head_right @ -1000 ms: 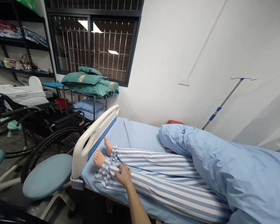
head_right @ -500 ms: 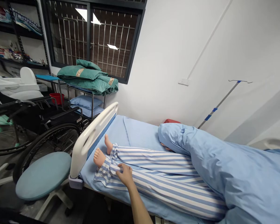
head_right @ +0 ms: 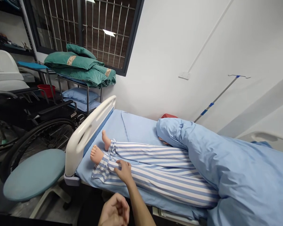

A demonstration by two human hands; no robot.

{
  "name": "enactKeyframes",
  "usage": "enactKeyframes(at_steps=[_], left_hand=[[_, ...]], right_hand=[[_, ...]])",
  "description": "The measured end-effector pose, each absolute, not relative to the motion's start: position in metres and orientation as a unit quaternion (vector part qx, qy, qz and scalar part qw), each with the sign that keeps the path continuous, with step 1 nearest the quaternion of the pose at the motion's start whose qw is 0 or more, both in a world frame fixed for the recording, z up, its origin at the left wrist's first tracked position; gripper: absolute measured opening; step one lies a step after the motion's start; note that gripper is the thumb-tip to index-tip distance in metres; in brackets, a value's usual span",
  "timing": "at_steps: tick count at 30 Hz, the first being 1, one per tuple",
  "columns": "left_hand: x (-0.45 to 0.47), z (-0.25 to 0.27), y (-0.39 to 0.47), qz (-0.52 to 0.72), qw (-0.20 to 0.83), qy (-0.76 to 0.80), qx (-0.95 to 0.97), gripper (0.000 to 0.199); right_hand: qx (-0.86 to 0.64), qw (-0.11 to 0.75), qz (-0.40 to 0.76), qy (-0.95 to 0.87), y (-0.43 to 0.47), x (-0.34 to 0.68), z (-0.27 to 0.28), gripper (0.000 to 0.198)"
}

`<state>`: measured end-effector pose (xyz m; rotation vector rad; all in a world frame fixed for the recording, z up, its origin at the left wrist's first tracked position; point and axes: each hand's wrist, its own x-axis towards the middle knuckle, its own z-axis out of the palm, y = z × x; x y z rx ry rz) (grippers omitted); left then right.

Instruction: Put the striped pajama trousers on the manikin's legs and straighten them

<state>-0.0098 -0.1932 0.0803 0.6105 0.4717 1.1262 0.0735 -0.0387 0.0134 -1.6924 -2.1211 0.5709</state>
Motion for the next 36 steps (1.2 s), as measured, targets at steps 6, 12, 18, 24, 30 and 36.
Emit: enactKeyframes(at_steps=[6,12,18,24,30,36], left_hand=[[-0.027,0.079,-0.191,0.556,0.734,0.28,0.272,0.018],[-0.016,0.058,-0.2,0.537,0.722,0.34,0.273,0.017],[0.005,0.041,-0.205,0.509,0.687,0.422,0.3,0.015],[0.03,0.04,-0.214,0.496,0.652,0.466,0.334,0.014],[0.075,0.034,-0.235,0.435,0.65,0.5,0.372,0.012],[0.11,0.056,-0.266,0.405,0.683,0.475,0.381,0.021]], right_hand=[[-0.595,0.191,0.181,-0.759,-0.038,0.075,0.008,0.034],[-0.584,0.197,0.195,-0.763,-0.039,0.077,0.007,0.035],[-0.585,0.188,0.199,-0.764,-0.04,0.079,0.011,0.036],[-0.571,0.204,0.222,-0.764,-0.041,0.083,0.014,0.038],[-0.534,0.224,0.259,-0.773,-0.043,0.093,0.017,0.037],[-0.5,0.245,0.269,-0.786,-0.047,0.124,0.021,0.041]])
